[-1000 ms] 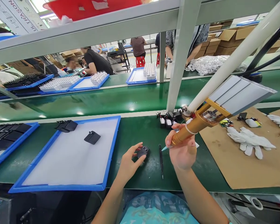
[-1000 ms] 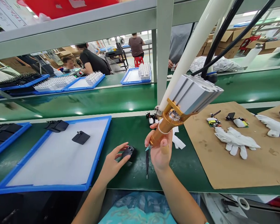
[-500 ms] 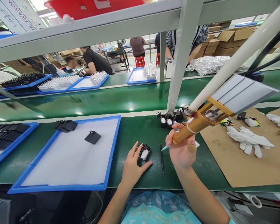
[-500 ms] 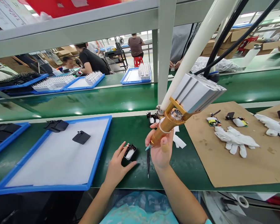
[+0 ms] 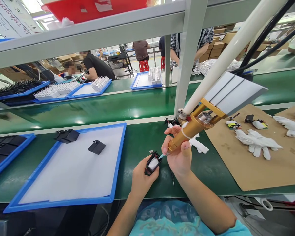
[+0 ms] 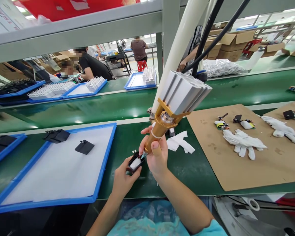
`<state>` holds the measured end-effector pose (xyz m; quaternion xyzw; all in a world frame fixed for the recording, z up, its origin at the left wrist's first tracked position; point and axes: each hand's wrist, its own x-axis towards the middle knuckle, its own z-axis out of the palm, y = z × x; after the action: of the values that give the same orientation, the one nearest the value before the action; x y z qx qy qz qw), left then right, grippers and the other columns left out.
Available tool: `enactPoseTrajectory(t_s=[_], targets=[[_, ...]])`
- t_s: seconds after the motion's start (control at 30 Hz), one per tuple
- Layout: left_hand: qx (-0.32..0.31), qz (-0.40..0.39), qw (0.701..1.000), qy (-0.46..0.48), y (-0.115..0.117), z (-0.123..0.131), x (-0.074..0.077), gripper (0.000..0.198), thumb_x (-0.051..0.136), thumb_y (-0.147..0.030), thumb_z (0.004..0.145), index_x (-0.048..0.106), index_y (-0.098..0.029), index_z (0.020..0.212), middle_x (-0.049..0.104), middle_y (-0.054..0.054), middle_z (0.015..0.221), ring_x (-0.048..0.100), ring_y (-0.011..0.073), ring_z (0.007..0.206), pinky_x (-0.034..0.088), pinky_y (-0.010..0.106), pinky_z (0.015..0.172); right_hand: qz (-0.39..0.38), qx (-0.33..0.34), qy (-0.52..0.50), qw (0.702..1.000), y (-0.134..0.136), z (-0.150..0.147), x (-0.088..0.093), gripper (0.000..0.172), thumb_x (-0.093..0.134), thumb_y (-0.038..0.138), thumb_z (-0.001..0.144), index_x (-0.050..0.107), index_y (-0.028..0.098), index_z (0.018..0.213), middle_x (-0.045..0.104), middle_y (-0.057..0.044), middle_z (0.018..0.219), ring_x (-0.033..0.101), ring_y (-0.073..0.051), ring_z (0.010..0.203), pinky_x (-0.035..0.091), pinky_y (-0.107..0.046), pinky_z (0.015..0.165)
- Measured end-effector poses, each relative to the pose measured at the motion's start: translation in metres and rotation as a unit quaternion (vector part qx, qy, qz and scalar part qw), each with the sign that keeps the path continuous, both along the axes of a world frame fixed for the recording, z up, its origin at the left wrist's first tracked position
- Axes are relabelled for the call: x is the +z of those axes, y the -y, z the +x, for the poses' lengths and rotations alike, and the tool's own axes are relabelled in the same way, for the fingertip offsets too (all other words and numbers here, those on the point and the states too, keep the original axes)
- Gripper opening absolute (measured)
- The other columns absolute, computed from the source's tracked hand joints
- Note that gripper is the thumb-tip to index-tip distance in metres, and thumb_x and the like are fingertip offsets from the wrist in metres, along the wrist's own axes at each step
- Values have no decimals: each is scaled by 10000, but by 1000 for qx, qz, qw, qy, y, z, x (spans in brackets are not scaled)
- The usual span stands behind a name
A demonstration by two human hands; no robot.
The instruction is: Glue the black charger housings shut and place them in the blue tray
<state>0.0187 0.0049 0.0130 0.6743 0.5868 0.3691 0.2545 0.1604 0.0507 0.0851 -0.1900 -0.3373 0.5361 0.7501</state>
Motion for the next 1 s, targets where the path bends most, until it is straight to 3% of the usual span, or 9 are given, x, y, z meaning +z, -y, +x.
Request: enactPoseTrajectory(t_s=[0.3,0.53,0.73,1.0], targets=[[-12,26,999,-14,3,-1,6,372,638,-249,760,633,-221,1131,702,3,865,598,113,592,500,210,523,9,-12,-4,1000,1,3,-3,332,616,551,796,538,251,915,581,13,979,493,-46,462,383,-210,380],[-9,18,1000,-3,1,-1,5,372,634,-251,763,619,-225,1134,712,12,907,619,124,625,519,222,554,-1,-4,-10,1000,3,-1,0,434,614,579,776,515,292,1086,569,0,1015,490,-59,474,388,-222,379],[-11,6,1000,17,-4,6,0,371,634,-247,768,604,-229,1137,719,4,921,650,136,681,549,248,647,-4,4,-2,1000,5,-8,3,460,603,602,765,507,302,1100,567,-13,1038,475,-61,468,390,-236,386],[-20,38,998,46,-6,17,3,371,650,-231,741,622,-214,1111,725,19,930,667,167,738,539,267,683,10,40,-27,999,9,-13,5,411,626,580,766,519,283,1030,551,-3,1032,490,-55,470,391,-238,401]])
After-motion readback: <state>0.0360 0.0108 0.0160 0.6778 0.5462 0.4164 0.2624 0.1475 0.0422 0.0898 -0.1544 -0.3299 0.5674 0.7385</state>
